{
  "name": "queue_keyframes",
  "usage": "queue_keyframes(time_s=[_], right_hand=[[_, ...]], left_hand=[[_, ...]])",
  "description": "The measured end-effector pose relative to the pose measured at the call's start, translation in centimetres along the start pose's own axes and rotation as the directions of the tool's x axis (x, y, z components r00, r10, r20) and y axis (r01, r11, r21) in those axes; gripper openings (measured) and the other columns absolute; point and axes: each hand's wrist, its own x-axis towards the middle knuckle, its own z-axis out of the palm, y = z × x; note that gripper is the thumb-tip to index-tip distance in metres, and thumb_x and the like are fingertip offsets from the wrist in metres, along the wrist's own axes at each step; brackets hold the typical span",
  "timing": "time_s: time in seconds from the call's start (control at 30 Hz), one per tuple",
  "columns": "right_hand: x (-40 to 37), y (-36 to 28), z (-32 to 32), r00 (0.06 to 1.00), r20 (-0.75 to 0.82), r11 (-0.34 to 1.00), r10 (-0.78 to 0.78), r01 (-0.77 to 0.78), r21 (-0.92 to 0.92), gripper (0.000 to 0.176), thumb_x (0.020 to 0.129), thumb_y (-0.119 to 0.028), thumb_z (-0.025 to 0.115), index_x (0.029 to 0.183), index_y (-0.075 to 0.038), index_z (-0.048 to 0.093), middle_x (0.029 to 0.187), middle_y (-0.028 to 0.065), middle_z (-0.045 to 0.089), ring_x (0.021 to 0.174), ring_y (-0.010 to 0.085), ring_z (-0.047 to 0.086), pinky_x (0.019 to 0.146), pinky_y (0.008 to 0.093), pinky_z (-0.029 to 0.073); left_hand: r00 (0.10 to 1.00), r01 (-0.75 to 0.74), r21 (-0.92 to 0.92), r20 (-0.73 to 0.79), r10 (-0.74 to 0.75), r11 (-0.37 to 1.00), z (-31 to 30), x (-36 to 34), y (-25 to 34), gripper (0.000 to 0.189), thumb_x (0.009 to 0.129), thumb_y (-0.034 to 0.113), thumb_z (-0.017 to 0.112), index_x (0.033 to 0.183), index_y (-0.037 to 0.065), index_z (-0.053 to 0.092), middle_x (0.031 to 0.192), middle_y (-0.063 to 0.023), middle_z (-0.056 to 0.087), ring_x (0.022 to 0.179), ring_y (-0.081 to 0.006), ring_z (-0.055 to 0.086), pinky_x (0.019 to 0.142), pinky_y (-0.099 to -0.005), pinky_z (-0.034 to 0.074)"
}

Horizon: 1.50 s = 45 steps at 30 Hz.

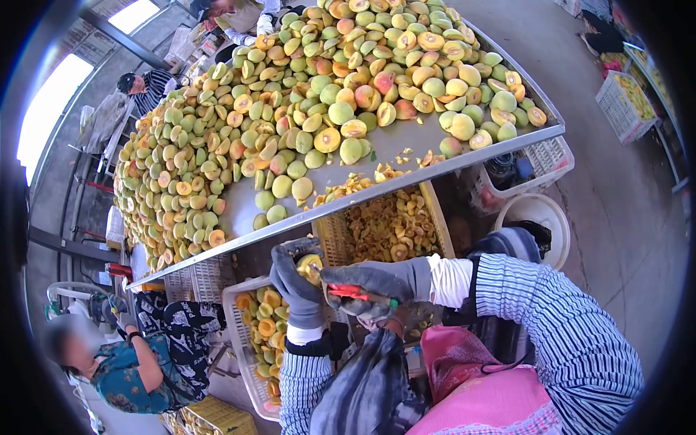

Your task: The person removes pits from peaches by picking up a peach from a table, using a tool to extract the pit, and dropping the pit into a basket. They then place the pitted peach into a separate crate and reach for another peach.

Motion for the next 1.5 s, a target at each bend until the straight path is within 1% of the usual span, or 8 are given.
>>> queue_keyframes(time_s=[0.4,0.53,0.63,0.83,1.03,1.1,1.23,1.5], right_hand=[[1.1,-0.1,-3.6,0.86,0.51,0.93,-0.028,-0.164,0.327,0.05,0.103,-0.051,0.044,0.115,-0.006,0.061,0.085,0.014,0.062,0.055,0.0267,0.059,0.042,0.0337,0.048],[-1.0,-2.5,-1.5,0.935,0.345,0.968,0.078,-0.154,0.198,0.045,0.103,-0.048,0.045,0.111,-0.007,0.061,0.079,0.0091,0.062,0.057,0.0187,0.059,0.048,0.0272,0.05],[-1.8,-3.0,-1.1,0.963,0.245,0.979,0.114,-0.151,0.139,0.043,0.103,-0.047,0.045,0.109,-0.007,0.061,0.076,0.0067,0.062,0.057,0.0148,0.059,0.052,0.024,0.051],[0.8,1.6,-6.3,0.947,-0.061,0.929,-0.317,0.296,-0.221,0.055,0.102,-0.056,0.04,0.1,-0.005,0.059,0.061,0.0043,0.054,0.036,0.0127,0.046,0.027,0.0256,0.034],[-2.7,-2.0,-1.8,0.958,0.207,0.959,0.198,-0.233,0.161,0.053,0.102,-0.056,0.04,0.099,-0.007,0.06,0.065,0.0019,0.056,0.05,0.0112,0.051,0.046,0.0225,0.044],[-2.8,-2.1,-0.5,0.801,0.285,0.148,-0.526,0.416,-0.897,0.056,0.101,-0.057,0.042,0.097,-0.005,0.062,0.067,0.0034,0.06,0.057,0.015,0.055,0.055,0.0289,0.047],[-3.6,-3.7,2.7,0.929,-0.308,0.527,-0.204,-0.161,-0.834,0.05,0.098,-0.052,0.05,0.102,-0.003,0.062,0.068,0.0083,0.061,0.056,0.0213,0.056,0.056,0.0372,0.047],[-3.4,0.4,3.1,0.689,-0.303,-0.15,-0.658,-0.515,-0.844,0.04,0.093,-0.045,0.058,0.109,-0.009,0.056,0.086,0.0216,0.065,0.081,0.042,0.065,0.066,0.0501,0.049]], left_hand=[[0.974,-0.215,0.003,0.071,0.215,0.977,1.3,1.4,-0.8,0.04,0.095,0.031,0.052,0.102,-0.006,0.065,0.086,-0.0124,0.067,0.075,-0.0206,0.065,0.069,-0.0316,0.052],[0.939,0.337,-0.258,0.023,-0.343,0.905,1.6,0.6,-1.1,0.038,0.103,0.025,0.044,0.109,-0.007,0.064,0.087,-0.0094,0.067,0.079,-0.0138,0.063,0.071,-0.0291,0.052],[0.961,-0.128,-0.144,0.227,0.159,0.981,0.8,1.8,0.7,0.038,0.105,0.025,0.043,0.11,-0.006,0.065,0.087,-0.0097,0.066,0.078,-0.0125,0.063,0.07,-0.0268,0.052],[0.867,0.203,-0.277,0.496,-0.041,0.939,0.8,3.0,1.0,0.043,0.099,0.029,0.046,0.111,-0.006,0.066,0.088,-0.0123,0.07,0.075,-0.0154,0.065,0.071,-0.0271,0.051],[0.915,0.28,-0.302,0.371,-0.158,0.911,2.0,1.7,0.5,0.062,0.104,0.049,0.035,0.109,-0.005,0.066,0.077,-0.0094,0.067,0.066,-0.0143,0.063,0.063,-0.0253,0.051],[0.852,0.469,-0.337,0.415,-0.319,0.816,1.8,1.3,-0.1,0.068,0.103,0.055,0.034,0.11,-0.005,0.066,0.075,-0.009,0.066,0.065,-0.0141,0.063,0.062,-0.0245,0.05],[0.696,0.71,-0.346,0.479,-0.535,0.613,1.7,1.3,0.8,0.076,0.1,0.066,0.033,0.111,-0.002,0.066,0.073,-0.0083,0.066,0.059,-0.0144,0.062,0.055,-0.0239,0.051],[0.605,0.787,-0.463,0.451,-0.656,0.407,1.4,-0.7,-1.6,0.049,0.099,0.05,0.053,0.099,0.002,0.065,0.084,-0.0083,0.068,0.058,-0.0165,0.064,0.047,-0.0261,0.052]])
